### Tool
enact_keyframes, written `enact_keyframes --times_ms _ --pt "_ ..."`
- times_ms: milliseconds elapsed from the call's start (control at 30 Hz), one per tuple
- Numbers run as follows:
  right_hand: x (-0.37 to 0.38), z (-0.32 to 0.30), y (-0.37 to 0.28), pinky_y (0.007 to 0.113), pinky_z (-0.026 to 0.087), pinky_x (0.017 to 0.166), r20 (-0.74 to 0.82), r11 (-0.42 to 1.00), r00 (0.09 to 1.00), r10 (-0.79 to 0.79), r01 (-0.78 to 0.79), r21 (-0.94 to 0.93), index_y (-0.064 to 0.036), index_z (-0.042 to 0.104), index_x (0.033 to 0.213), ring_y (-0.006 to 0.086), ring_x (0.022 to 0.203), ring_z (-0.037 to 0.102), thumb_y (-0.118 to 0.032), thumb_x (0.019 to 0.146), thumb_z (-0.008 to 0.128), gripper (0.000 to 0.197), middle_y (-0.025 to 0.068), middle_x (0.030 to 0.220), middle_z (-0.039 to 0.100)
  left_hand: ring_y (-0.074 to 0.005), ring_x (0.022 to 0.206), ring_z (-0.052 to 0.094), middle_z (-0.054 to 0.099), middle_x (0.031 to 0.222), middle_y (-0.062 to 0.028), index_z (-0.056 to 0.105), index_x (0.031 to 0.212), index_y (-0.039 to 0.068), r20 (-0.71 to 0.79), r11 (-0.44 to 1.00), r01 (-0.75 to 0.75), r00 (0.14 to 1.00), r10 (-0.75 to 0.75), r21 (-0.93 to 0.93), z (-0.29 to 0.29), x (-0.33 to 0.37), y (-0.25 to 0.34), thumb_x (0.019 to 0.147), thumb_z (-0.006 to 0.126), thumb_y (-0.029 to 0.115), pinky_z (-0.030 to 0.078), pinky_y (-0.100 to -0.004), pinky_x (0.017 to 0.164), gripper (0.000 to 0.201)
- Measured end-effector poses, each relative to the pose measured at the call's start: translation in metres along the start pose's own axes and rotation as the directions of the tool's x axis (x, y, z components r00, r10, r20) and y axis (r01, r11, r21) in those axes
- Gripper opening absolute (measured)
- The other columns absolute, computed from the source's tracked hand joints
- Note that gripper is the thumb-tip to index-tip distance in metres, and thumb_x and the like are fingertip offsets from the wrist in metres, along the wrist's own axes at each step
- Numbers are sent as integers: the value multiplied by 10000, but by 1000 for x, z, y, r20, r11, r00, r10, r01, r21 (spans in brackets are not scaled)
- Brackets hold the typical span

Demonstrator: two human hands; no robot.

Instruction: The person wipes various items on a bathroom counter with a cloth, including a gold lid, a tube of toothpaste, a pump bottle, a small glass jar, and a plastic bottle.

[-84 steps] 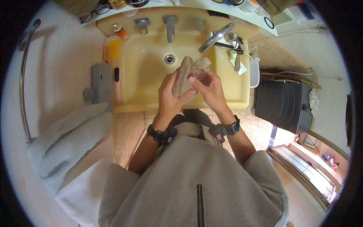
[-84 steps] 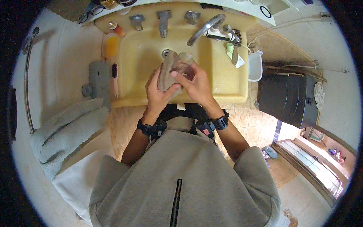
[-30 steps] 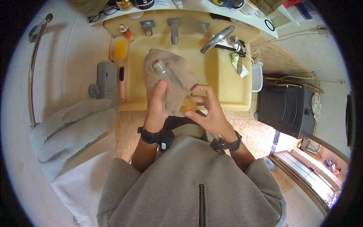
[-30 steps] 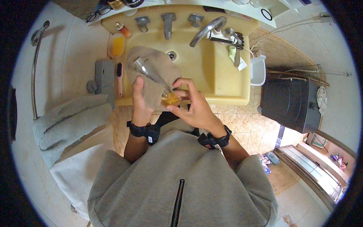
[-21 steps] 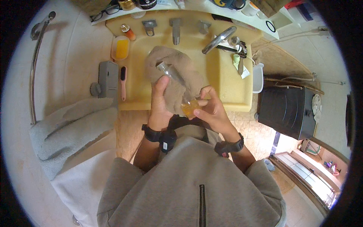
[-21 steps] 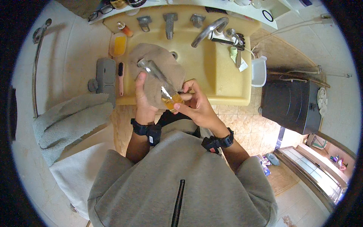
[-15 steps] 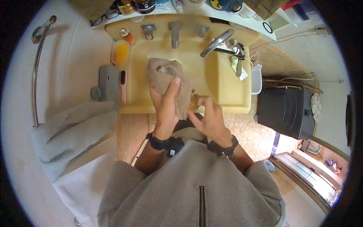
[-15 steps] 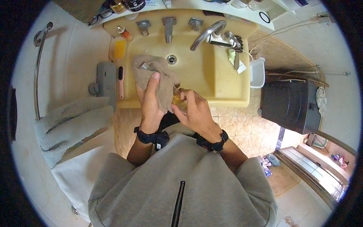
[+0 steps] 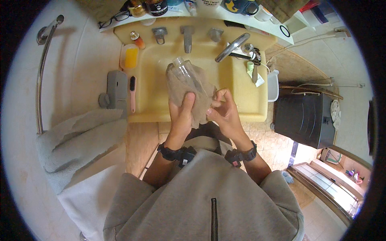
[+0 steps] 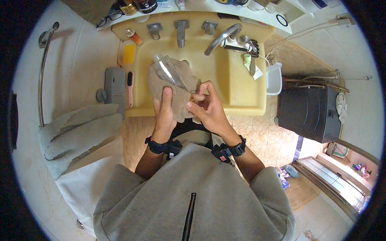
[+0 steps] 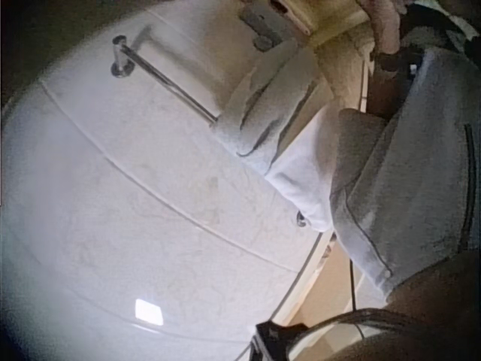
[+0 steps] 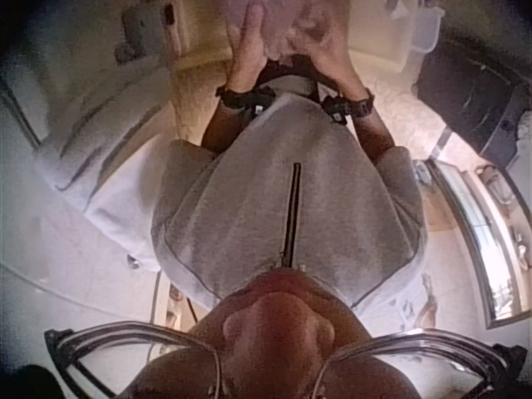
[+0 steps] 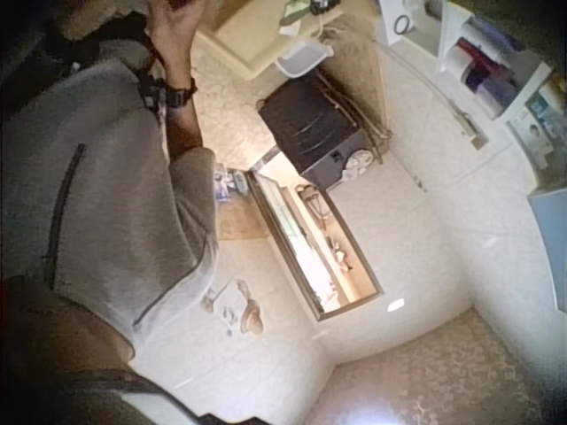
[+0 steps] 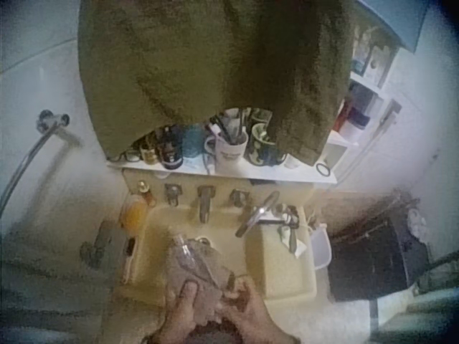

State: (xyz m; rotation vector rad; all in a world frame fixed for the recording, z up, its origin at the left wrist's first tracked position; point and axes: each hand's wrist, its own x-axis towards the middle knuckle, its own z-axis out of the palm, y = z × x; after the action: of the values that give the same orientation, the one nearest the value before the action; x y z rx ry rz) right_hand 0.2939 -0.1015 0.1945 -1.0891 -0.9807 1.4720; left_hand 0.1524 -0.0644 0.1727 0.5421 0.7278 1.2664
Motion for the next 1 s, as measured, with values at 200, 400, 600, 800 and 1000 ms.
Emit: enact_keyframes --times_ms 200,400,600,800,1000 --pt "5 7 11 229 441 631 -53 991 992 -119 115 -69 -91 394 1005 65 775 528 -31 921 640 267 5 875 547 -164 1089 571 583 1198 -66 464 1310 -3 39 973 -191 981 188 133 -2 -5 0 864 748 182 480 -329 945 560" --pt "22 -19 -44 280 455 549 181 529 978 -107 210 -822 -7 673 970 123 605 581 -168 936 614 175 86 721 650 -156 1078 583 605 1181 -69 496 1287 -8 31 973 -115 993 111 202 -18 -4 8 814 764 131 477 -327 950 562" --pt "52 3 -47 250 449 568 18 818 986 -164 146 -556 -26 666 1064 91 632 559 -227 833 774 325 32 746 624 -152 1060 599 625 1175 -81 517 1283 -6 160 935 -106 986 54 338 -10 -2 13 787 798 155 476 -316 944 593" --pt "63 3 -39 248 489 729 -20 979 998 -61 56 -195 24 656 1113 86 789 594 -208 873 744 345 14 871 640 -142 1044 602 634 1144 -58 549 1262 13 24 907 -138 990 140 397 -31 4 7 903 692 142 493 -307 907 408" --pt "73 -10 -46 284 477 856 -36 979 996 -82 74 -191 46 601 1219 116 953 583 -171 920 686 379 38 1034 638 -166 1079 609 615 1182 -75 533 1285 46 -88 956 207 969 -229 -208 -35 10 13 1001 568 353 521 -322 904 420"
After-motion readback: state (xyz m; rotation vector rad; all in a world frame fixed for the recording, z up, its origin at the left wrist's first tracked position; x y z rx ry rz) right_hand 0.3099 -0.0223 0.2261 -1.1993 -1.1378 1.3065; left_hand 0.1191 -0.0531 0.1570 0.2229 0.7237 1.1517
